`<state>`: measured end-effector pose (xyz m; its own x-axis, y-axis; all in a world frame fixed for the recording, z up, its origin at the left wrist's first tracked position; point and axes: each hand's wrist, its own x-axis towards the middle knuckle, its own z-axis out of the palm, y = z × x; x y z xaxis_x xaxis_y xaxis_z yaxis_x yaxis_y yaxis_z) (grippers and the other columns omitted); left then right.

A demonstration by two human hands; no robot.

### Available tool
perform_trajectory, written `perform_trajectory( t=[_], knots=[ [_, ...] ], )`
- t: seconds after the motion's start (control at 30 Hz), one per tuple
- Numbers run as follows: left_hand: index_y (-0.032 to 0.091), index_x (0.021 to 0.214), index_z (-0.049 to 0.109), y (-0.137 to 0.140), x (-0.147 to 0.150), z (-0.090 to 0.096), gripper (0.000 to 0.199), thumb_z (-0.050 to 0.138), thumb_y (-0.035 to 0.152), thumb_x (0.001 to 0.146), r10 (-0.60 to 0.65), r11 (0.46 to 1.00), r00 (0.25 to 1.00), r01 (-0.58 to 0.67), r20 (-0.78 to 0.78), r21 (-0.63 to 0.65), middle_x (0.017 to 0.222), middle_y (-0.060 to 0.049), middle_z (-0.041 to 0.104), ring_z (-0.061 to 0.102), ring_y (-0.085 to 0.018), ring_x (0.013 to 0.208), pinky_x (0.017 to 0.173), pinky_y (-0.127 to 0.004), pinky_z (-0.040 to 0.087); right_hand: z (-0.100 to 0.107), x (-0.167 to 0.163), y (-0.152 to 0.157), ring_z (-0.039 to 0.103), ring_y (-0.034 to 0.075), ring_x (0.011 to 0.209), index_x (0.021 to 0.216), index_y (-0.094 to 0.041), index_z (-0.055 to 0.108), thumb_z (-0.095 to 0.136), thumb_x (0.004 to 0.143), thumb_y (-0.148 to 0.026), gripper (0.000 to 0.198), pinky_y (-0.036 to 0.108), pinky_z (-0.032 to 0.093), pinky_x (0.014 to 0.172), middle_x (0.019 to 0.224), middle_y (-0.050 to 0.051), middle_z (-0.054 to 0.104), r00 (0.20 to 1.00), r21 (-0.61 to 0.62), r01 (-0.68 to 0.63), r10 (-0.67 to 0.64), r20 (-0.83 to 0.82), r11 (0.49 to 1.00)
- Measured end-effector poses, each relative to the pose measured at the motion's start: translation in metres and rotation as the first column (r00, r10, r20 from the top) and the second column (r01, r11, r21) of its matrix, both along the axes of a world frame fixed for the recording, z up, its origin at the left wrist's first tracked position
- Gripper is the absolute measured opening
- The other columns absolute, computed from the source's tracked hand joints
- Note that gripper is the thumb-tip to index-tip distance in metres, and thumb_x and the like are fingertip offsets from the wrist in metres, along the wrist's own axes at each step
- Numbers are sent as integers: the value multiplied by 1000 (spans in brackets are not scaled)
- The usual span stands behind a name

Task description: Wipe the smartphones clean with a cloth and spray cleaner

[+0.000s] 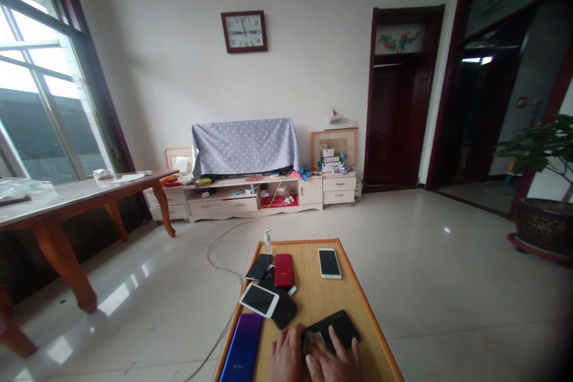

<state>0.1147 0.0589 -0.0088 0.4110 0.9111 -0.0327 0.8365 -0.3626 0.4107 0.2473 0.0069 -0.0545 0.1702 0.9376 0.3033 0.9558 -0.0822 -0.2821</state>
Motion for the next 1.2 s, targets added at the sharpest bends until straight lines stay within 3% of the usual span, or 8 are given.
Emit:
perform_trajectory(
  t=[0.2,0.37,0.47,0.7,0.77,0.9,0.97,1.2],
  knots=[
    [24,137,51,-1,3,4,73,61,37,66,5,1000,1000,-5,1,-7,138,-6,60,47,-27,132,107,-36,33,39,35,2,38,40,142,131,-45,62,28,100,-55,47,77,25,108,143,-3,56,994,-122,87,-93,-49,989],
    [24,138,50,2,-2,-5,57,46,35,82,-16,1000,1000,15,15,4,139,-7,59,49,-25,130,105,-36,36,21,1,6,47,36,137,125,-51,64,36,99,-54,39,70,32,110,136,-4,62,987,-132,-96,78,-137,987],
    [24,139,49,3,-3,-7,56,43,32,83,-30,999,999,29,15,18,141,-8,58,49,-25,130,104,-36,35,18,-3,5,48,34,136,126,-55,61,36,100,-52,35,72,32,110,133,-7,63,980,-118,-151,133,-148,982],
    [24,141,47,0,3,3,77,62,35,66,-3,1000,1000,2,-12,-29,142,-6,57,44,-26,135,110,-36,31,47,31,10,36,37,144,132,-42,62,26,103,-50,47,77,24,109,144,-2,55,993,-107,106,-112,-49,989],
    [24,142,47,0,2,3,75,61,37,69,2,1000,1000,-2,-5,-28,144,-6,56,44,-26,135,110,-36,31,46,23,13,38,35,143,132,-42,62,26,102,-48,47,74,25,111,144,-1,56,995,-127,68,-76,-60,990],
    [24,143,47,1,-2,1,60,44,36,84,-12,999,1000,12,3,-43,147,-7,54,45,-24,136,109,-37,32,38,-3,16,42,30,141,136,-47,56,33,100,-39,44,71,21,115,143,-4,57,980,-176,-143,115,-162,974],
    [23,143,47,1,-3,0,60,44,36,84,-14,999,1000,14,4,-43,147,-7,53,45,-25,136,108,-37,33,38,-4,16,42,30,142,136,-49,56,36,98,-35,45,72,17,115,142,-5,57,975,-169,-165,135,-175,972],
    [22,138,50,2,1,-2,76,62,37,65,10,1000,1000,-9,16,-17,139,-8,59,48,-27,131,106,-36,34,42,27,17,35,39,144,133,-39,62,34,99,-46,45,78,17,111,144,0,55,991,-129,114,-121,-52,985]
  ],
)
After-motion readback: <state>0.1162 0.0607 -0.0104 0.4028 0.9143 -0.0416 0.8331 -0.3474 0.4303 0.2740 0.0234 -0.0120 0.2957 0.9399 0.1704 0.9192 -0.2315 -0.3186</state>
